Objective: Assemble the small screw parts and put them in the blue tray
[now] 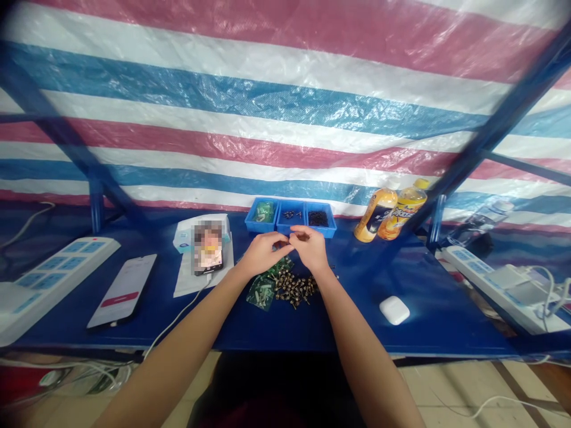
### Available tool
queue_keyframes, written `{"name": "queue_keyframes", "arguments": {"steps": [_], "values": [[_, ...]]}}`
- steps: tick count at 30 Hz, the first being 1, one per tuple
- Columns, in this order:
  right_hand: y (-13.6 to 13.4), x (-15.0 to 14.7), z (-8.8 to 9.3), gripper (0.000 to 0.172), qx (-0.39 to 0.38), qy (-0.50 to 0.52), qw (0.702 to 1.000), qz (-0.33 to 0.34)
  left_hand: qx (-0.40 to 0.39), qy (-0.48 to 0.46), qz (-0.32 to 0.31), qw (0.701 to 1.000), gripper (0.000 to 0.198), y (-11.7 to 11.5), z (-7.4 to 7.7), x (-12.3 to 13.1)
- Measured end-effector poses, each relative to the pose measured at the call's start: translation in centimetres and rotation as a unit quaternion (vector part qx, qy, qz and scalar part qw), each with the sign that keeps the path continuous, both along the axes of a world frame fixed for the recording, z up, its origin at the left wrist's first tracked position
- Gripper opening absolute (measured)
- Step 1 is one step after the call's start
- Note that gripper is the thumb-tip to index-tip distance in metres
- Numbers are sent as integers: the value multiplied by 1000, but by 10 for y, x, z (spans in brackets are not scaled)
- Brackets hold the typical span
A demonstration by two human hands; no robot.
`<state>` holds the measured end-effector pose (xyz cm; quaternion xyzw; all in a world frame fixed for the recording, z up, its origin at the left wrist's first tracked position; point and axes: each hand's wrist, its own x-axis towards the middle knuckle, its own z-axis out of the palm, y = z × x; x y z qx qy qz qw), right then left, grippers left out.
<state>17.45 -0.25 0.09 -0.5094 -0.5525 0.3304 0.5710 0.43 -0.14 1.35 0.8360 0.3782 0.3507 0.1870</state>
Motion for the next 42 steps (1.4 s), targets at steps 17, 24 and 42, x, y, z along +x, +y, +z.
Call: {"name": "queue_keyframes", "arguments": {"steps": [17,24,42], "values": [[-1,-8,-2,41,2,48,997,63,-7,-30,24,999,18,0,0,1],[0,-8,-6,39,-8,69,994,81,-12,-51,66,996,14,4,-2,-1],[-5,-4,11,41,-183,141,971,62,-2,-60,89,994,13,8,-7,-3]]}}
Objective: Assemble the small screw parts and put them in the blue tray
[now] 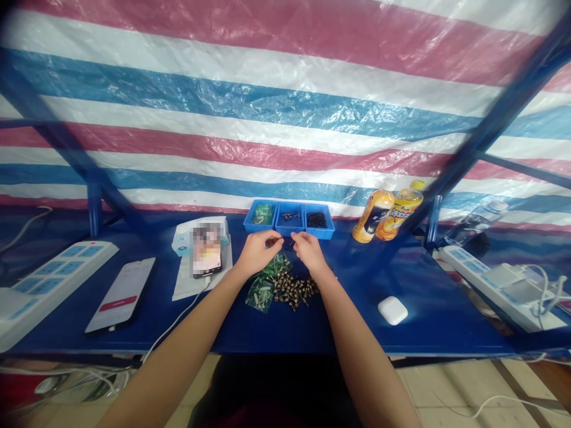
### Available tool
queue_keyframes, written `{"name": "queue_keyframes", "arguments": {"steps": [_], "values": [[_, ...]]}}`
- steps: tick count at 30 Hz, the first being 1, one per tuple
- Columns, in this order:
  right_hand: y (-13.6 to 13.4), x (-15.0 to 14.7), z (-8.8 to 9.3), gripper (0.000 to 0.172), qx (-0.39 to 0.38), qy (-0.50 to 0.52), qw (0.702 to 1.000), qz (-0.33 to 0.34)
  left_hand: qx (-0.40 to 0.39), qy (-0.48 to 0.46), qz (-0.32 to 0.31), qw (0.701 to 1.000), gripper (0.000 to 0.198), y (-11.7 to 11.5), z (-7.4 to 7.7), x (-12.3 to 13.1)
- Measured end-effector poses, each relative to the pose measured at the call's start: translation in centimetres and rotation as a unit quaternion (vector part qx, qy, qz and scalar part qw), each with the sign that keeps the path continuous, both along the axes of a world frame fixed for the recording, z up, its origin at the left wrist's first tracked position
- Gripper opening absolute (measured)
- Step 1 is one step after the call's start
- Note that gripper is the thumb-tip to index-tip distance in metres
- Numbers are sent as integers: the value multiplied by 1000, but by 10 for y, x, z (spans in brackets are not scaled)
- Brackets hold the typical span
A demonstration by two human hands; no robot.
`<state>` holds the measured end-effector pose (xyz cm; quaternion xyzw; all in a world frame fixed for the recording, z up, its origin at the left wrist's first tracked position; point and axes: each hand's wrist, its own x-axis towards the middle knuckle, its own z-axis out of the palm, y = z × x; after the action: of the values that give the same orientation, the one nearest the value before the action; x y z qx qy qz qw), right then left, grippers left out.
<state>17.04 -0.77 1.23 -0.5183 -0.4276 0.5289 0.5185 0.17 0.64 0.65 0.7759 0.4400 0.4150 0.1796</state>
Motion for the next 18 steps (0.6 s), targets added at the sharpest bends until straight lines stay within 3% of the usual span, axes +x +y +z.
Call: {"name": "queue_keyframes", "arguments": {"steps": [11,15,18], "values": [[10,13,-5,34,-4,119,989,-89,-8,14,7,1000,15,2,-2,-1],[10,17,-6,40,30,110,985,-130,-4,15,2,1000,15,2,-1,-1],[8,16,-5,45,19,67,991,-112,-5,17,-1,1000,15,1,-1,-1]]}}
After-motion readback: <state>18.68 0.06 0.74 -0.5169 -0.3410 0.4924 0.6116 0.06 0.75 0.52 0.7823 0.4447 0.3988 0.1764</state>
